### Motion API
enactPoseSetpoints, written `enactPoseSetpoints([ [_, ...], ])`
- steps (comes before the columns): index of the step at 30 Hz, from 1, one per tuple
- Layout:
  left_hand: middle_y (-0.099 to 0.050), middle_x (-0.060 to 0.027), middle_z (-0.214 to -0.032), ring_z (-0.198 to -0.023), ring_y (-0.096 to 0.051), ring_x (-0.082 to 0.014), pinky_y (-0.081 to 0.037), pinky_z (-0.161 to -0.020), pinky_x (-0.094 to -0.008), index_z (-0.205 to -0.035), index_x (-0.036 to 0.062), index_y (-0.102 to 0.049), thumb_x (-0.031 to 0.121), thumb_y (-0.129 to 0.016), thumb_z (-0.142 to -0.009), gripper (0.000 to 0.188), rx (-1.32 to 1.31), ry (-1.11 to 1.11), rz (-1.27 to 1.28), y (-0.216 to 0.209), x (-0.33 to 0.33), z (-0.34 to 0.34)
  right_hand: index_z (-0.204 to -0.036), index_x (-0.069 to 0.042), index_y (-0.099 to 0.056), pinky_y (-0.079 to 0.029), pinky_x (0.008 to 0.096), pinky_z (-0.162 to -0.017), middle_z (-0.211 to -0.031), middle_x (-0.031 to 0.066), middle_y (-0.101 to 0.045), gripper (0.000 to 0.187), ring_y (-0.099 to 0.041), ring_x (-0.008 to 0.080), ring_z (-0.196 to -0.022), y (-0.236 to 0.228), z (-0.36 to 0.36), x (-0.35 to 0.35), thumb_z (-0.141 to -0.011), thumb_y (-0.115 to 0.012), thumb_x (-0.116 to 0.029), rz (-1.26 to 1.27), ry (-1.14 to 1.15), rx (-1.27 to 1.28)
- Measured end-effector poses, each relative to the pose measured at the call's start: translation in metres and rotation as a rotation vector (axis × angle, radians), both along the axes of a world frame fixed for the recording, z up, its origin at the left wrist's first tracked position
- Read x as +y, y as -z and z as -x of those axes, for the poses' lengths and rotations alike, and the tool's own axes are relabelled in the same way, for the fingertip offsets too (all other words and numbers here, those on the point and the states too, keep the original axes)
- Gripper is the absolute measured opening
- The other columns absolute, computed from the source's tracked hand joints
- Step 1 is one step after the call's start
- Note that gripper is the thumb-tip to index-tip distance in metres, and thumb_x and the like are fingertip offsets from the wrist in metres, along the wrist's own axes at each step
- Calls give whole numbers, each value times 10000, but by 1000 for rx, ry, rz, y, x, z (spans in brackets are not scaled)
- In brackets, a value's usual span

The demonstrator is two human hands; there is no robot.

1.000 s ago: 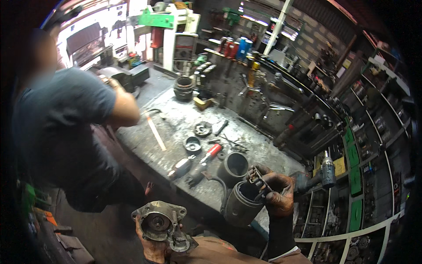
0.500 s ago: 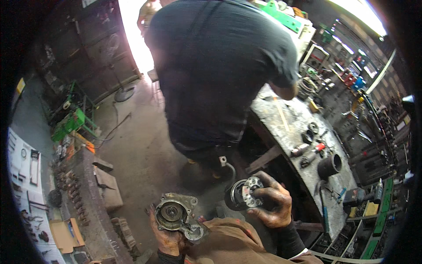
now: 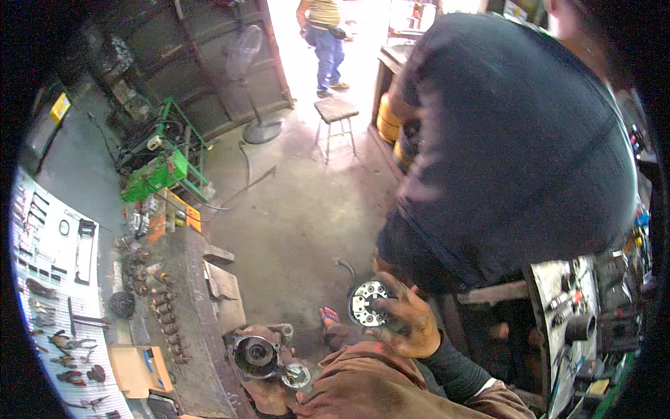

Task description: The person picks up a cylindrical mechanical component and a circular part from a workbench, then moves to a bench grinder. They repeatedly press the circular part against the rotating grinding wheel, rotating and repositioning it to grind different surfaces. The person continues this process for the duration of the clip.

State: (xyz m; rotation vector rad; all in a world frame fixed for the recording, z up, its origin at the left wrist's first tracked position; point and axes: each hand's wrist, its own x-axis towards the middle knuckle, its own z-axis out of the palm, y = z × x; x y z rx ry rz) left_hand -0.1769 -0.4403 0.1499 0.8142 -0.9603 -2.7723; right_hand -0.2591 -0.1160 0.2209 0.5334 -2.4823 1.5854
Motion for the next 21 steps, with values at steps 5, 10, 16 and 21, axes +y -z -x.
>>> enactPoseSetpoints([
  [5, -627, -192, -1338, -1142, -639, -455, -555, -869, -654, -1406, 101, -552, 650, -506, -973, 700, -36, -81, -9, -11, -72, 107, -1138, -27, -726, -525, 437, -1016, -1432, 342, -523, 512, -608, 443, -1266, 17, 119, -69, -685, -921, -166, 84, 21, -160],
  [10, -630, -187, -1332, -1136, -643, -450, -558, -867, -652, -1400, 105, -554, 645, -500, -976, 689, -90, -111, 0, -24, -100, 266, -1140, 7, -743, -492, 439, -1053, -1437, 322, -531, 513, -583, 410, -1303, 26, 226, -112, -707, -922, -201, 124, 71, -249],
  [16, -633, -181, -1323, -1128, -648, -443, -561, -864, -649, -1393, 108, -558, 640, -493, -979, 677, -100, 11, -2, -20, -137, 467, -1126, -77, -761, -535, 436, -1011, -1393, 300, -578, 481, -638, 417, -1223, 51, 355, -137, -715, -907, -280, -35, 296, -160],
  [21, -636, -176, -1317, -1122, -652, -438, -564, -862, -646, -1387, 112, -561, 636, -487, -982, 667, -93, 163, 0, -34, -148, 636, -1092, -78, -775, -548, 421, -991, -1385, 295, -589, 467, -643, 415, -1219, 51, 470, -142, -676, -926, -225, 36, 537, -118],
])
